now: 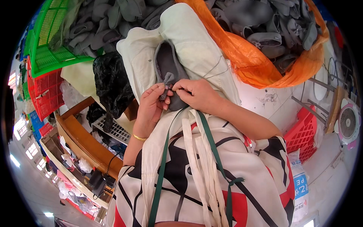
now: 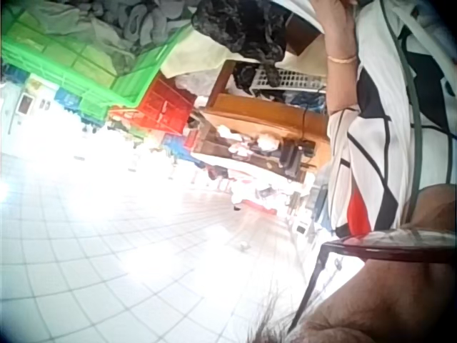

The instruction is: The person sews the upper part of a grey slipper using a needle and thread. They repeatedly insert the needle, pull the thread through, and adjust the slipper while working on the same unit throughout the clip.

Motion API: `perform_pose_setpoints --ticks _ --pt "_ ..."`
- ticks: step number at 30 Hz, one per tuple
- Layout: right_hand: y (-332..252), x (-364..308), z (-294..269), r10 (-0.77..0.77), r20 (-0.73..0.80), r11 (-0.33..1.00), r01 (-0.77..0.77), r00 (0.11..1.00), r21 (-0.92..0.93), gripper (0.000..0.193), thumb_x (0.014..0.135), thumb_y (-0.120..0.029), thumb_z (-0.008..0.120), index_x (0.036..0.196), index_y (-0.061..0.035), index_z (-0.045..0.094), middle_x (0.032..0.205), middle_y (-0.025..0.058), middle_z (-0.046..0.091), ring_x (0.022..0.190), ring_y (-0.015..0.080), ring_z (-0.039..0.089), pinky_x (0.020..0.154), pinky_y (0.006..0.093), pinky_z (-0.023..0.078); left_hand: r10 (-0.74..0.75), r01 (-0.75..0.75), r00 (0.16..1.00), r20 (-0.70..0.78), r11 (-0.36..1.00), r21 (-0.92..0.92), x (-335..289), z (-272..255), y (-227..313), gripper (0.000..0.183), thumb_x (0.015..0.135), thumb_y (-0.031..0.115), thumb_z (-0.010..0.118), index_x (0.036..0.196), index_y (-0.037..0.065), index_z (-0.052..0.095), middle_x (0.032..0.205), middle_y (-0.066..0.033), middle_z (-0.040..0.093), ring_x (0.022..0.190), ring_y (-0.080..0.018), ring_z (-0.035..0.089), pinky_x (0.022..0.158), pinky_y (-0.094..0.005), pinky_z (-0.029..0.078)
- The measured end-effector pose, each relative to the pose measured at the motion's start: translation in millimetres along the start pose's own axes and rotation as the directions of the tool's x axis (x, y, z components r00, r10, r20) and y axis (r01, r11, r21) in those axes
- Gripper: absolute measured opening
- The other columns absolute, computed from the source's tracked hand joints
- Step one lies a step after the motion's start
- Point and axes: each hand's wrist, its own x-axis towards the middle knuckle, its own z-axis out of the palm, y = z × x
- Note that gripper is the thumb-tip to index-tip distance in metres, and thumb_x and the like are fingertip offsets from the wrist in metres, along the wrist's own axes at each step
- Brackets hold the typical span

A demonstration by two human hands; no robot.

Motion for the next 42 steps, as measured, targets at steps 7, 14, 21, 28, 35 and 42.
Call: perform_pose_setpoints --ticks 7,14,21,28,35,42 --pt "0 2 1 0.038 0.004 0.999 -0.038 0.999 0.008 0.019 0.093 -0.007 0.057 0.107 -0.0005 0.066 0.090 0.0034 0.068 0.079 0.0063 0.057 0.072 0.0225 0.046 -0.029 0.029 1.000 -0.012 0.999 -0.020 1 -2 0 0.016 0.099 0.014 0.056 0.103 0.000 0.061 0.088 -0.0100 0.069 0.065 -0.0125 0.061 0.053 -0.0225 0.048" --pt "4 3 5 -0.032 -0.068 0.999 0.033 0.997 0.014 0.019 0.090 -0.011 0.058 0.103 -0.0035 0.069 0.083 0.0102 0.070 0.064 0.0124 0.058 0.064 0.0268 0.048 -0.023 0.023 1.000 -0.004 0.999 -0.038 0 -3 -1 0.017 0.100 0.015 0.056 0.106 0.000 0.061 0.089 -0.0095 0.069 0.066 -0.0122 0.061 0.054 -0.0225 0.049" --pt "-3 4 -3 0.115 0.048 0.990 -0.118 0.992 0.083 0.017 0.092 -0.011 0.058 0.104 -0.0037 0.068 0.076 0.0010 0.064 0.063 0.0063 0.051 0.059 0.0237 0.042 0.010 -0.011 0.998 -0.064 1.000 -0.013 -4 0 -6 0.016 0.096 0.013 0.065 0.107 0.002 0.065 0.091 -0.0072 0.070 0.068 -0.0098 0.062 0.057 -0.0216 0.051" --pt "5 5 -1 0.223 0.120 0.946 -0.245 0.967 0.214 0.011 0.097 -0.014 0.059 0.100 -0.0033 0.063 0.070 -0.0048 0.055 0.062 0.0030 0.044 0.055 0.0206 0.036 -0.003 0.006 0.997 -0.081 0.999 0.042 -6 0 -7 0.016 0.091 0.009 0.070 0.106 0.003 0.066 0.091 -0.0067 0.070 0.069 -0.0092 0.062 0.058 -0.0219 0.050" --pt "6 9 6 0.260 0.097 0.937 -0.275 0.961 0.215 0.013 0.099 -0.015 0.059 0.095 -0.0029 0.061 0.069 -0.0036 0.055 0.060 0.0034 0.046 0.055 0.0204 0.037 -0.028 0.029 0.998 -0.056 0.999 0.029 -3 -5 -8 0.015 0.090 0.008 0.072 0.103 0.003 0.067 0.087 -0.0064 0.071 0.068 -0.0097 0.062 0.059 -0.0225 0.050" --pt "4 14 8 0.292 0.077 0.943 -0.301 0.953 0.144 0.017 0.097 -0.019 0.061 0.100 -0.0026 0.057 0.071 -0.0006 0.057 0.061 0.0038 0.049 0.054 0.0215 0.039 -0.016 0.017 0.998 -0.066 1.000 0.017 -2 -3 -8 0.014 0.089 0.007 0.072 0.102 0.002 0.068 0.087 -0.0061 0.070 0.067 -0.0094 0.062 0.058 -0.0217 0.050"
